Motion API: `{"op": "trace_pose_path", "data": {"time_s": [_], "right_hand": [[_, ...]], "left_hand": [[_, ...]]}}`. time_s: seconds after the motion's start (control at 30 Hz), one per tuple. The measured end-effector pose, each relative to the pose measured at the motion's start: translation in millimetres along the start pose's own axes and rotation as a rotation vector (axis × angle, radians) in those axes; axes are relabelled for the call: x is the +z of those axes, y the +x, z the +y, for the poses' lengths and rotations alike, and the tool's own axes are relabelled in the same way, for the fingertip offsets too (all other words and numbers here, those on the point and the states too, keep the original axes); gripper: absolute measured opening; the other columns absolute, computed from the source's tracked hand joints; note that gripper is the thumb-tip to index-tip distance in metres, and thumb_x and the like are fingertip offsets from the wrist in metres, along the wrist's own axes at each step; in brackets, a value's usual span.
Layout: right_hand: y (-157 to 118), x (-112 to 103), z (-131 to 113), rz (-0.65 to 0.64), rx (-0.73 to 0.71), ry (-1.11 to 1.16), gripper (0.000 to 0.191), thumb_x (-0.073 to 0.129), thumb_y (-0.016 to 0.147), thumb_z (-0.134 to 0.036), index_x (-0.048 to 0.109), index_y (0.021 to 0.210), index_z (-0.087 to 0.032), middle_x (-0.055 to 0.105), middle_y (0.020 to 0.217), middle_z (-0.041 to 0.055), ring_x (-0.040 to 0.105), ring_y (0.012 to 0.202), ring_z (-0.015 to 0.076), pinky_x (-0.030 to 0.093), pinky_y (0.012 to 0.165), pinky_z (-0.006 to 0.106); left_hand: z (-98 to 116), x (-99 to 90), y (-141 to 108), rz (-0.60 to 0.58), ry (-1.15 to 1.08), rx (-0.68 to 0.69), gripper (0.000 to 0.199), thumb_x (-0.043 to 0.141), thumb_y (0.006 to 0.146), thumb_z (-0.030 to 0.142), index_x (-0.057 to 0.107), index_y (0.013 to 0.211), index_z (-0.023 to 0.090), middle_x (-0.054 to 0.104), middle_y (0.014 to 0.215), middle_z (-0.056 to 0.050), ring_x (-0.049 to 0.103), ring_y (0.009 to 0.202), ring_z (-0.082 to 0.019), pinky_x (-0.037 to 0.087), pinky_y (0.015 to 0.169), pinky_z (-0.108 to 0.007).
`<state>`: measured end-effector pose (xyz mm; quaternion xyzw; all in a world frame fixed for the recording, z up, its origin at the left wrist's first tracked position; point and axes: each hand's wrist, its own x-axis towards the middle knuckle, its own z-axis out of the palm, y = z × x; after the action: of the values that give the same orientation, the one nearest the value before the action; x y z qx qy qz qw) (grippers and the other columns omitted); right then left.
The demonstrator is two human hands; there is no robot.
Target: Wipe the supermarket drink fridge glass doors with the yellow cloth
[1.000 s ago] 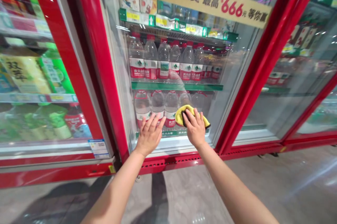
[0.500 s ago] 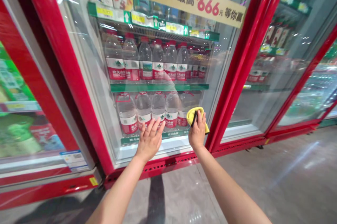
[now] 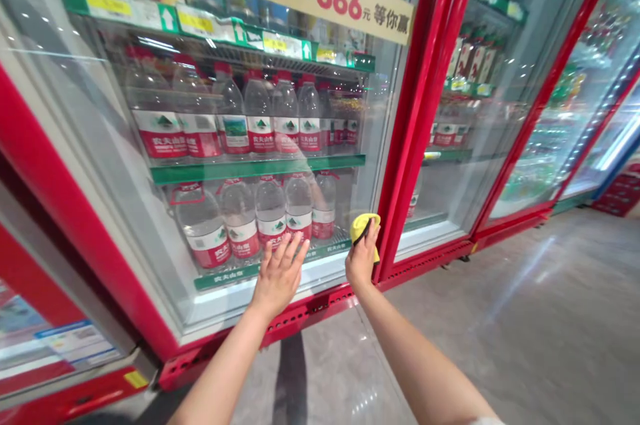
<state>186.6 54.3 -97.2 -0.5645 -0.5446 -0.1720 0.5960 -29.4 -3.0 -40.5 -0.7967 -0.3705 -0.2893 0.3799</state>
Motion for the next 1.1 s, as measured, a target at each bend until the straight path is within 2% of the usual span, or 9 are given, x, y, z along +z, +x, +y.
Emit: {"op": "trace_pose_path", "data": {"time_s": [0.1,0.3,0.47,0.6,0.73,0.83,0.9,1.0,1.1], "right_hand": [[-5.3,3.1,-2.5,-0.046,-0.041,-0.021,0.095,0.037,0.079,0.006,0.005,0.165,-0.017,0.005,0.171,0.0168,-0.003,0.158,0.0352,0.034,0.119,0.065],[50.8,-3.8,-4.1,-0.043,-0.026,-0.02,0.096,0.039,0.078,0.004,0.003,0.165,-0.016,0.003,0.172,0.015,0.001,0.158,0.0347,0.031,0.121,0.062],[13.1,5.7,-2.2,0.0,0.126,-0.063,0.092,0.035,0.081,0.002,-0.009,0.162,-0.004,0.007,0.168,0.0282,0.036,0.15,0.0377,0.041,0.114,0.056],[7.9,-15.4,-4.6,-0.129,0.021,-0.146,0.084,0.041,0.082,-0.001,0.02,0.162,-0.013,0.031,0.164,0.0203,0.064,0.124,0.0309,0.056,0.094,0.039],[68.0,-67.0,0.5,-0.008,-0.153,-0.121,0.06,0.044,0.085,-0.006,0.059,0.14,-0.026,0.055,0.15,0.0085,0.058,0.127,0.0282,0.053,0.102,0.04],[120.7,-90.6,9.0,0.179,-0.171,-0.075,0.054,0.045,0.089,-0.009,0.063,0.137,-0.026,0.055,0.148,0.0094,0.051,0.133,0.0316,0.044,0.111,0.051],[142.3,-90.2,14.3,0.184,-0.15,-0.072,0.055,0.043,0.091,-0.009,0.061,0.139,-0.028,0.049,0.154,0.0077,0.043,0.14,0.0322,0.04,0.114,0.054],[141.9,-71.5,20.6,0.101,-0.113,-0.127,0.054,0.042,0.091,-0.007,0.064,0.136,-0.029,0.042,0.16,0.0041,0.029,0.15,0.0321,0.037,0.117,0.055],[101.0,-46.4,25.7,0.094,-0.043,-0.145,0.054,0.042,0.089,-0.005,0.066,0.132,-0.028,0.04,0.161,0.0061,0.02,0.154,0.0319,0.037,0.116,0.059]], "left_hand": [[3.4,4.9,2.1,-0.002,-0.029,-0.008,0.082,0.06,0.09,0.022,0.023,0.162,0.026,0.038,0.163,-0.008,0.013,0.158,-0.021,0.0,0.13,-0.05],[19.1,15.1,19.6,0.012,-0.067,-0.026,0.084,0.059,0.09,0.022,0.018,0.163,0.026,0.035,0.164,-0.008,0.011,0.158,-0.022,-0.002,0.129,-0.051],[27.6,18.7,26.5,0.003,-0.097,0.01,0.08,0.058,0.09,0.022,0.022,0.162,0.025,0.032,0.165,-0.008,0.014,0.158,-0.021,0.002,0.13,-0.047],[34.1,24.0,30.3,0.012,-0.107,-0.003,0.08,0.059,0.088,0.021,0.027,0.161,0.025,0.031,0.165,-0.009,0.016,0.157,-0.023,0.003,0.13,-0.048],[44.0,27.4,39.2,0.037,-0.113,0.001,0.067,0.058,0.089,0.023,0.042,0.154,0.024,0.031,0.165,-0.009,0.015,0.157,-0.023,0.004,0.13,-0.049],[49.4,25.8,46.1,0.044,-0.116,0.004,0.062,0.058,0.09,0.024,0.046,0.151,0.023,0.032,0.165,-0.009,0.013,0.158,-0.023,0.003,0.13,-0.049],[50.1,23.7,48.9,0.035,-0.115,0.007,0.064,0.058,0.091,0.024,0.044,0.153,0.023,0.034,0.164,-0.008,0.012,0.158,-0.022,0.002,0.13,-0.048],[47.7,21.2,48.9,0.007,-0.114,-0.013,0.067,0.059,0.09,0.024,0.041,0.155,0.023,0.034,0.164,-0.009,0.01,0.158,-0.021,0.002,0.13,-0.047],[43.8,20.3,44.0,-0.027,-0.12,-0.035,0.067,0.059,0.09,0.024,0.041,0.155,0.022,0.033,0.165,-0.009,0.009,0.159,-0.022,0.002,0.13,-0.048]]}}
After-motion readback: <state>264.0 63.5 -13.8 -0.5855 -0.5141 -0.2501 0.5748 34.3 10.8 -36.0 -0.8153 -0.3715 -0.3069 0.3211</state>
